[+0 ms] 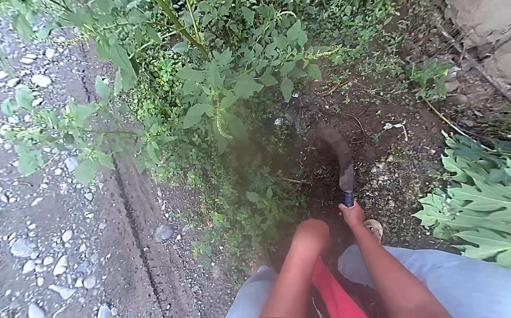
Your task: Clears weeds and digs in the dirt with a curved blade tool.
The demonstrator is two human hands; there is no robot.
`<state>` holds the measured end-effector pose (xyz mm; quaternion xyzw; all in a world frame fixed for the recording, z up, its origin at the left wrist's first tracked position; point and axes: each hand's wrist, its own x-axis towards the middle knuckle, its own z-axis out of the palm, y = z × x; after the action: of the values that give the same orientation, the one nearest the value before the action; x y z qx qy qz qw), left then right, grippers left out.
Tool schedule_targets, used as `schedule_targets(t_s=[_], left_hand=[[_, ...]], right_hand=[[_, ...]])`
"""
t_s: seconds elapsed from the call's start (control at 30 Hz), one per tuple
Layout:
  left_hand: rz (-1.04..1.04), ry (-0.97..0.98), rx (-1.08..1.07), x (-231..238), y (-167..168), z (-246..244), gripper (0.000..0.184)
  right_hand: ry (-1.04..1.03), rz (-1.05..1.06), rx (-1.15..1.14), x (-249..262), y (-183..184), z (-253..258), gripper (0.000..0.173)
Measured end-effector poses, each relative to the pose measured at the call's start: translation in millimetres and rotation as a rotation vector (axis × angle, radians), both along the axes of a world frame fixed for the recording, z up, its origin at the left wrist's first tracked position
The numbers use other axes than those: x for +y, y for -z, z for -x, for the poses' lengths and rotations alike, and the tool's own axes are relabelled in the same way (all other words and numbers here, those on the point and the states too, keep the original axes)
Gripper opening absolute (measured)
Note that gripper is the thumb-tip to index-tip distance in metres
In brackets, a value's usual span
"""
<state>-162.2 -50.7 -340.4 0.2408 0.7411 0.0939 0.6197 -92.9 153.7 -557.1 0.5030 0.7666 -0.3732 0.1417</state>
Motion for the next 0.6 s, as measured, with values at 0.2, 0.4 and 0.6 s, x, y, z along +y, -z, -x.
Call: schedule_targets(t_s=[0.2, 0.4, 0.6], left_hand=[[-0.008, 0.026, -0.007, 7.3, -2.8, -2.1, 0.036], [0.006, 0.020, -0.005, 4.1, 0.5, -1.6, 0.038], [0.011, 0.044, -0.024, 3.8, -17.1, 2.3, 0.037]], right_hand=[[0.082, 0.221, -0.017, -26.7, 15.2, -3.2, 0.039], [-0.433, 0.016, -0.366, 2.3, 9.4, -59.8, 0.052], [0.119, 0.075, 0.135, -24.1, -1.8, -1.3, 0.047]])
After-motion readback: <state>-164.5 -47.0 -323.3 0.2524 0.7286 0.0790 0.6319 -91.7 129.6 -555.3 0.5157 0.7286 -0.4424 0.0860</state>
